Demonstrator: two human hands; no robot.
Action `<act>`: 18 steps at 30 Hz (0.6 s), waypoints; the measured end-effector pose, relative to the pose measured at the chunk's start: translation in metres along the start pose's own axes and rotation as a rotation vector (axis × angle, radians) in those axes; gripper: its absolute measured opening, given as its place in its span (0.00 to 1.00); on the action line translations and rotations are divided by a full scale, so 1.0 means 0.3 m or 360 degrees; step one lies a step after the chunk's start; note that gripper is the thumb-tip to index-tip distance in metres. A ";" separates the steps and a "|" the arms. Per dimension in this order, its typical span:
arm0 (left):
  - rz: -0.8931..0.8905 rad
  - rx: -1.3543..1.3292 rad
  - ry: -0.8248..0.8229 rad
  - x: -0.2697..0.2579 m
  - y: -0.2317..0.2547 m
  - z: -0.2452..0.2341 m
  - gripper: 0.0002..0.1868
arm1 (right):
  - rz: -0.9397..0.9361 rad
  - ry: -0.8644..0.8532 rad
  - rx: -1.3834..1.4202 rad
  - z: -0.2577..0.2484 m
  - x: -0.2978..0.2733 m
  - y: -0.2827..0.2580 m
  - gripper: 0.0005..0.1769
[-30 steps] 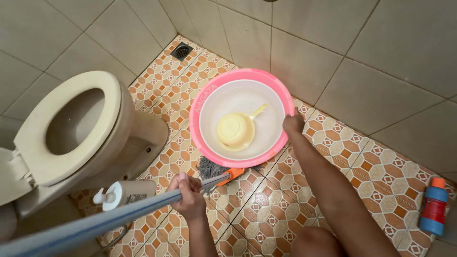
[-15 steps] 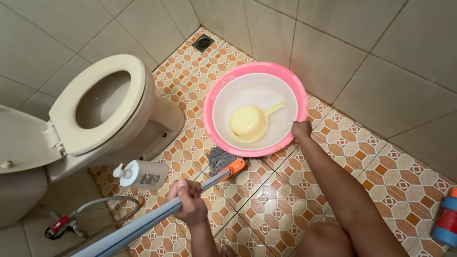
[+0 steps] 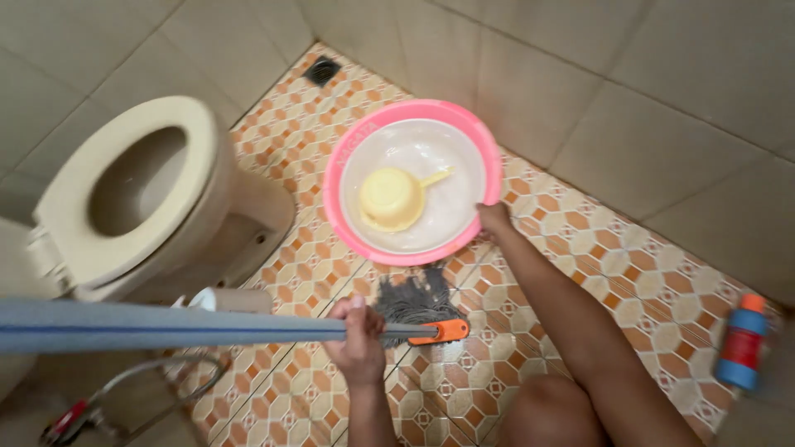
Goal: The recorder uses a mop and a scrub brush to clean the tiled floor of a bathroom, moving around the toilet and shower area.
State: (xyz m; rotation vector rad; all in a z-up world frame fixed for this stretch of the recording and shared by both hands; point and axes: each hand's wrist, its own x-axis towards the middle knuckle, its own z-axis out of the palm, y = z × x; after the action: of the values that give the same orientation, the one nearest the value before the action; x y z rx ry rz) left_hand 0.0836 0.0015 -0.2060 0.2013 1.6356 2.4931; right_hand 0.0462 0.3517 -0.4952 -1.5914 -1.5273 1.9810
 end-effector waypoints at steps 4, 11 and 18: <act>-0.0132 -0.0017 -0.0233 -0.035 -0.124 0.191 0.16 | -0.0135 -0.0071 -0.0384 -0.239 -0.182 -0.062 0.19; -0.0098 0.0512 -0.0534 -0.139 -0.192 0.488 0.20 | -0.0052 0.0968 -0.1197 -1.039 -0.329 0.207 0.28; -0.0013 0.0520 -0.0696 -0.244 -0.223 0.650 0.19 | 0.0333 0.1455 -0.1244 -1.461 -0.426 0.578 0.51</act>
State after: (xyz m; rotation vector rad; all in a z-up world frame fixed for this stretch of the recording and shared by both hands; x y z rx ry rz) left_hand 0.1968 0.1881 -0.1923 0.7174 1.8142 1.9690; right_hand 0.5252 0.4452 -0.5075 -2.4855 -1.7692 0.4195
